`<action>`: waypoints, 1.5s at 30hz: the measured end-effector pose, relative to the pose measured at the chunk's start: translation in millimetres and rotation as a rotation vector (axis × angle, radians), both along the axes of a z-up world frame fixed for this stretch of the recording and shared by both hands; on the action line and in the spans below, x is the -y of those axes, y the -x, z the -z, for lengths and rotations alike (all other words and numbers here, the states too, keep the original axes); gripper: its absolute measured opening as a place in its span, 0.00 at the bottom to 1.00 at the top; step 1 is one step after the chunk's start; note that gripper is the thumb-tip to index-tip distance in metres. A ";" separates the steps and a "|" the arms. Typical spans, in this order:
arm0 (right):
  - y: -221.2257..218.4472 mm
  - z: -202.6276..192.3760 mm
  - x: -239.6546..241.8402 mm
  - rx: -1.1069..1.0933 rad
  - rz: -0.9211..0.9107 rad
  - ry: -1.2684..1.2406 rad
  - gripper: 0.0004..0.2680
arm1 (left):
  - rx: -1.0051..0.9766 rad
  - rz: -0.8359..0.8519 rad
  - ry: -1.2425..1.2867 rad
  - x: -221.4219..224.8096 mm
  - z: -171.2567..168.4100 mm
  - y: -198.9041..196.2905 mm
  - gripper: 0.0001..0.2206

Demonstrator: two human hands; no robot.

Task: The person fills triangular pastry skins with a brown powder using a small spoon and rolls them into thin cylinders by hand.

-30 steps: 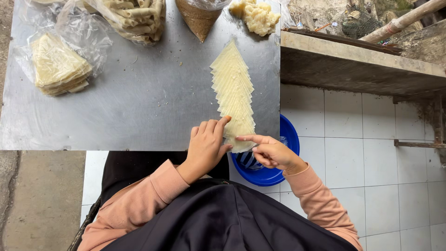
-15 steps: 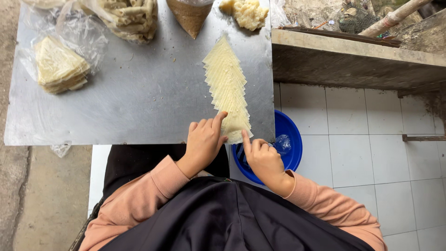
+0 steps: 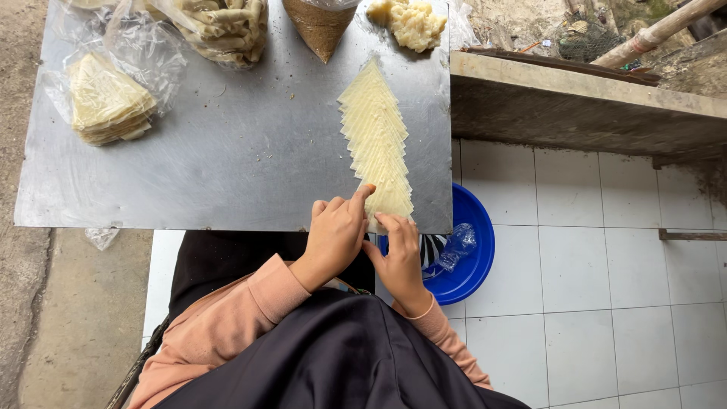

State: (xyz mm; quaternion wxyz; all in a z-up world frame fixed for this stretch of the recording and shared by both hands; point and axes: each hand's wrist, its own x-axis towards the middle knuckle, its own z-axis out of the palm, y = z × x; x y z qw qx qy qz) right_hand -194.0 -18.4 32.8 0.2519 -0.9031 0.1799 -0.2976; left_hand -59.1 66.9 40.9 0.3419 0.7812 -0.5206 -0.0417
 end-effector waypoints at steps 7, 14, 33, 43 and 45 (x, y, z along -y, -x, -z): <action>-7.5 17.4 -2.8 0.041 0.204 -0.091 0.14 | -0.199 0.092 0.090 3.2 -0.4 0.9 0.26; -8.9 14.8 25.9 0.244 0.291 -0.600 0.14 | -0.072 0.105 0.179 7.8 -1.7 -12.0 0.26; -105.8 -105.6 76.4 0.266 0.157 -0.852 0.15 | -0.676 0.003 0.150 -53.0 -45.8 -124.1 0.21; -227.5 -58.3 -23.0 -0.158 0.106 0.209 0.12 | -0.640 -0.110 0.080 -100.5 -37.7 -196.3 0.20; -233.6 -53.2 -41.7 -0.130 0.011 0.157 0.13 | -0.542 -0.073 0.190 -101.4 -32.0 -200.7 0.20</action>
